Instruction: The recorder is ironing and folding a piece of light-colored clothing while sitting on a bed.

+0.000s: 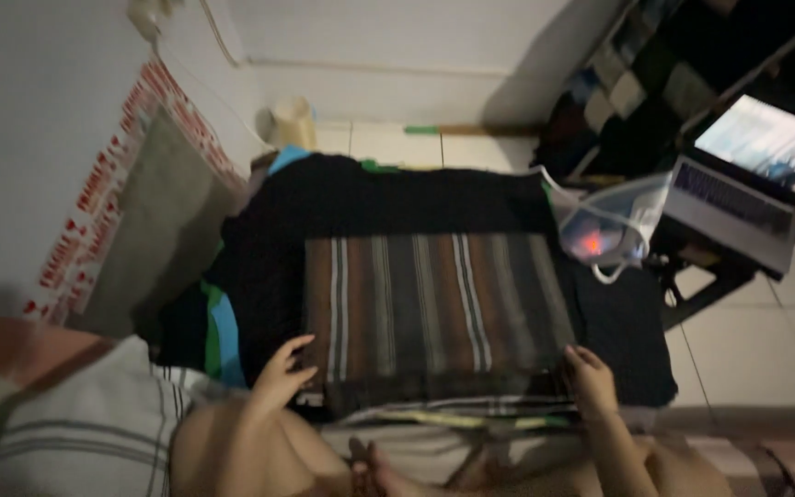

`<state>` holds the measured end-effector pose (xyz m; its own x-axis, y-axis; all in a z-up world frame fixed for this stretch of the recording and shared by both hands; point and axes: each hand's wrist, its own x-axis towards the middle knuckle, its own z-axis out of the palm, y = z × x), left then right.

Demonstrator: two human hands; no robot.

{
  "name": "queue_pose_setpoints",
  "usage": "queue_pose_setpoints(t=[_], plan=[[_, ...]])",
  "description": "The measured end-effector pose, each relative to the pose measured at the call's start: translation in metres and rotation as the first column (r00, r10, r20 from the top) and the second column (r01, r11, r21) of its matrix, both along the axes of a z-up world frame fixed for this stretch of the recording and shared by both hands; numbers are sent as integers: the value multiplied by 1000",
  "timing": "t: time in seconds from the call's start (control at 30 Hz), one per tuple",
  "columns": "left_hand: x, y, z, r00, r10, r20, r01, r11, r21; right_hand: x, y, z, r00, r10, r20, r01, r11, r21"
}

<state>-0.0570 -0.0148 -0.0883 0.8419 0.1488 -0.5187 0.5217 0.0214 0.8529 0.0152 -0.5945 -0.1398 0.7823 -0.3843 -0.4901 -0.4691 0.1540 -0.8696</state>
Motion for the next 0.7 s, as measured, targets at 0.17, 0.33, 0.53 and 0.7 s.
queue_pose_setpoints(t=[0.17,0.33,0.53,0.7], plan=[[-15,4,-25,919,-229,321,176,967,184,-17,-26,-40,999,36,-14,-38,985,-165],[-34,-8,44,973,-161,164,134,978,162,-28,-6,44,982,-43,183,54,997,-56],[-41,3,-140,995,-59,75,21,905,426,-53,-15,-25,996,47,-75,-65,964,-258],[-37,-26,-46,999,-36,-33,48,831,554,-65,13,31,996,55,74,-44,988,-149]])
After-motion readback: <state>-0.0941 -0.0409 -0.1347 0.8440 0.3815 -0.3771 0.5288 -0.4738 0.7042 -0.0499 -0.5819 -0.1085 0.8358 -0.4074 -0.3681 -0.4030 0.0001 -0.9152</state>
